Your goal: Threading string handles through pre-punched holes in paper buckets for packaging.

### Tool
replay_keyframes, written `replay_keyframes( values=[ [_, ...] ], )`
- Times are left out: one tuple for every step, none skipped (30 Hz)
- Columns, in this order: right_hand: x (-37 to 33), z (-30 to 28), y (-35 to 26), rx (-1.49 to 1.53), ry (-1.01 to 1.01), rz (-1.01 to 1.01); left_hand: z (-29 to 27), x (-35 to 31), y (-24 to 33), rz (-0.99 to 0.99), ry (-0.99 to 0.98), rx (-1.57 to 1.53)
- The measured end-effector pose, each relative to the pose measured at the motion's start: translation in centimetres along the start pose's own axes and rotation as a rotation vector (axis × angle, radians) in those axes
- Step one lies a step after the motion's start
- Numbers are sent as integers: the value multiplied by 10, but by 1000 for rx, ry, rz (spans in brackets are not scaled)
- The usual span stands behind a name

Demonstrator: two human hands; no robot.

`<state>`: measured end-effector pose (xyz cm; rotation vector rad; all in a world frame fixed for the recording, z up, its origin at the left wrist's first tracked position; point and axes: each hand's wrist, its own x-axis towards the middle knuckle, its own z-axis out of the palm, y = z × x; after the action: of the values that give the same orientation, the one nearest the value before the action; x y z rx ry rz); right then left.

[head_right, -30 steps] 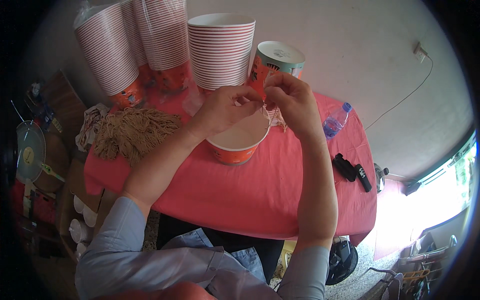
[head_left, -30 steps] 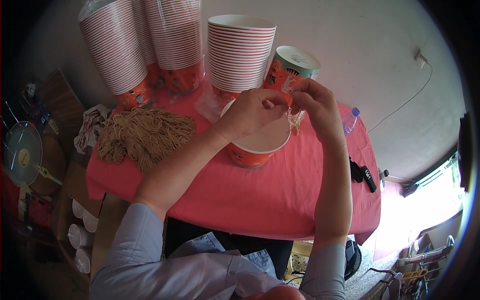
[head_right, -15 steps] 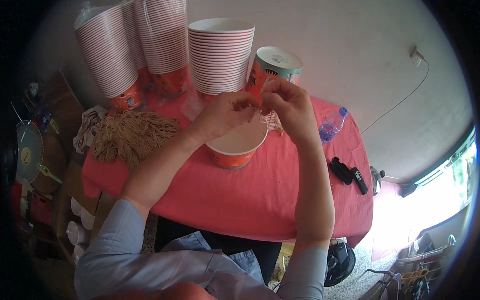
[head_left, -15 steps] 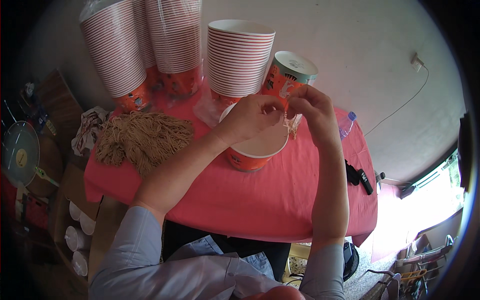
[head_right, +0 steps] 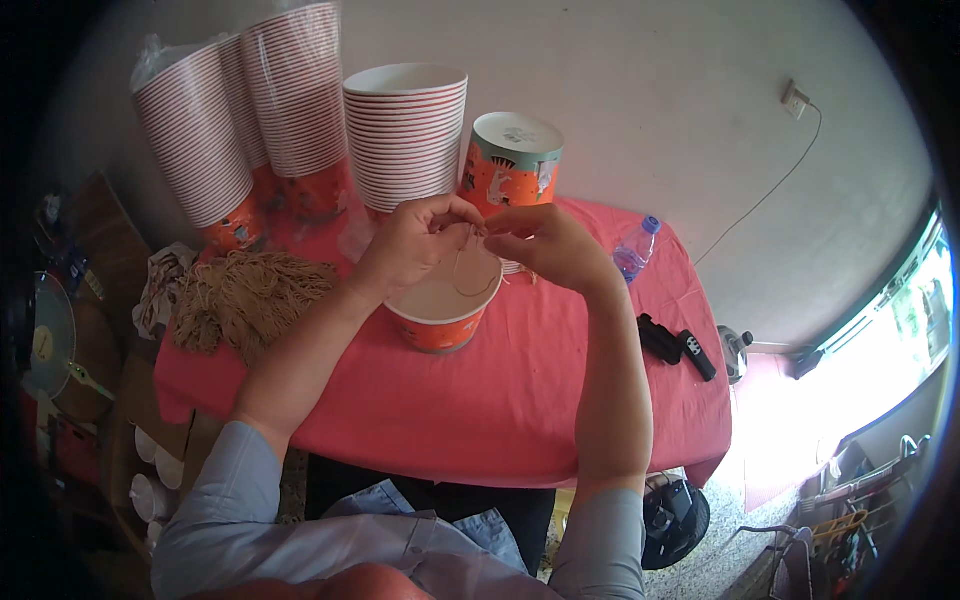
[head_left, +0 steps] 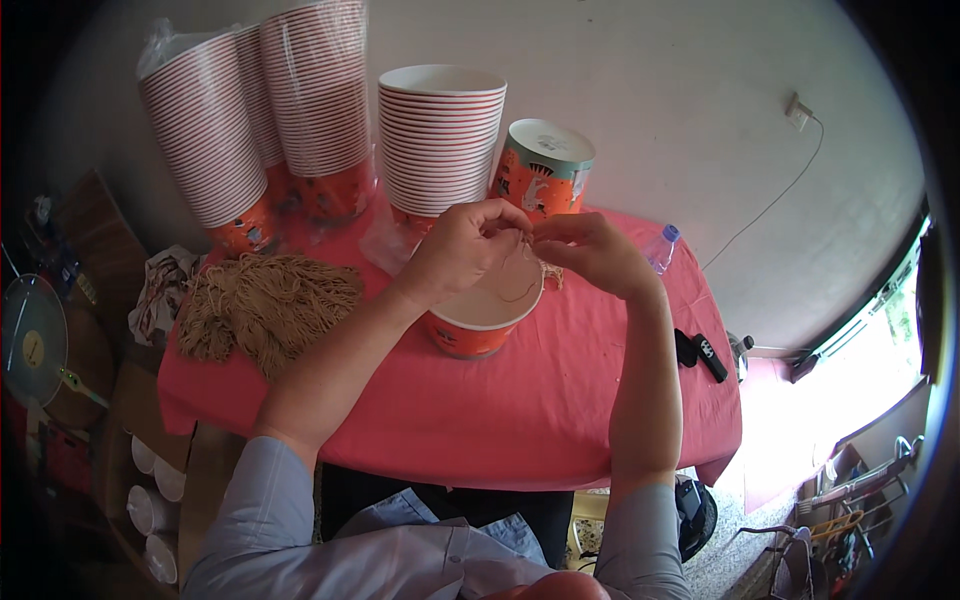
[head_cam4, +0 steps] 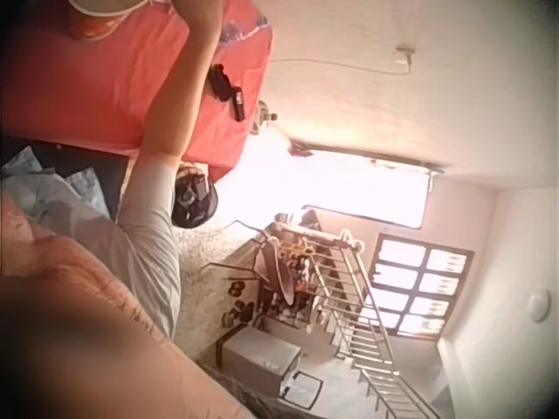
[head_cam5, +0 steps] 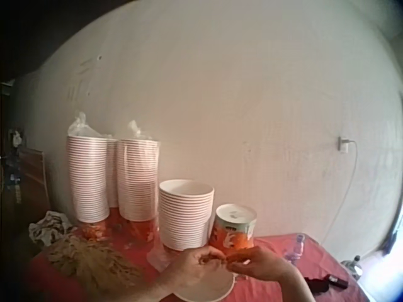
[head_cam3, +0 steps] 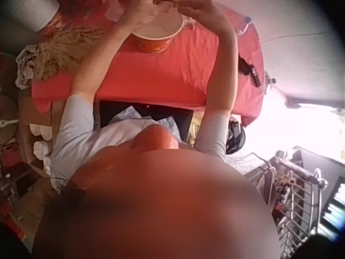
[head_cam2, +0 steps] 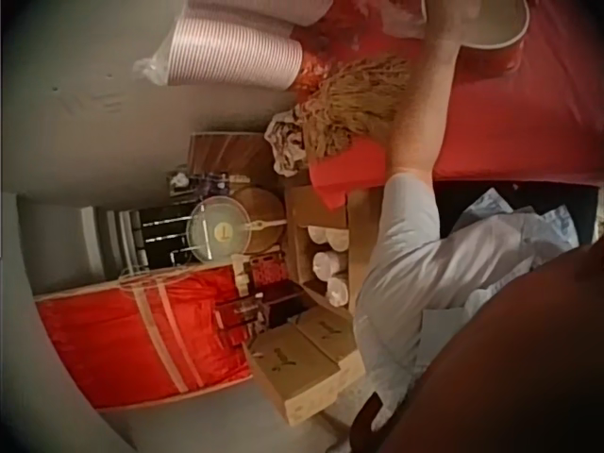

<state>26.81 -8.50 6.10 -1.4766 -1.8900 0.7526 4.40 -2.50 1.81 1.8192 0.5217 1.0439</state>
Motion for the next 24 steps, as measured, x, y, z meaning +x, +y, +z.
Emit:
replay_keyframes(
  values=[
    [0,0,-7,1,4,1,0,0,3,-7,-4,-10],
    [0,0,-14,-28,-2,43,-1,-1,4,-15,-7,-20],
    [1,-1,-17,-56,-10,85,-2,-1,3,-15,-10,-19],
    [0,-2,-15,-58,-4,85,-2,-1,3,2,-6,-21],
    [2,-2,-9,-10,16,47,-3,0,3,19,-1,-24],
    [3,-1,-2,37,36,8,-3,0,2,22,-4,-24],
    [5,0,6,36,40,9,-3,1,1,36,2,-14],
    [7,3,14,104,74,-115,-2,2,0,50,7,-4],
    [8,3,20,171,107,-238,-1,3,0,52,3,-6],
    [7,4,15,175,105,-239,-3,3,-2,47,21,-33],
    [4,5,5,113,59,-155,-4,3,-3,42,37,-62],
    [2,6,0,52,13,-71,-6,2,-2,38,38,-60],
    [2,4,0,53,17,-68,-5,1,3,20,32,-53],
    [4,2,1,38,19,-52,-5,1,5,1,26,-45],
    [4,1,2,23,22,-36,-4,1,5,0,21,-47],
    [4,0,1,24,21,-37,-5,1,5,-7,24,-45],
    [2,-2,-1,61,82,-64,-6,1,5,-15,28,-42],
    [2,-3,-2,98,144,-91,-6,1,4,-16,29,-41],
    [1,-4,-2,97,145,-90,-4,1,3,15,29,-60],
    [1,-5,-3,129,195,-116,-3,1,3,45,30,-79],
    [1,-6,-3,162,245,-142,-2,1,4,45,28,-79],
    [1,-7,-4,162,247,-141,-3,0,5,36,30,-90],
    [2,-8,-5,174,247,-144,-3,-1,6,27,32,-101],
    [2,-9,-6,185,247,-147,-3,-1,6,26,30,-101]
  ],
)
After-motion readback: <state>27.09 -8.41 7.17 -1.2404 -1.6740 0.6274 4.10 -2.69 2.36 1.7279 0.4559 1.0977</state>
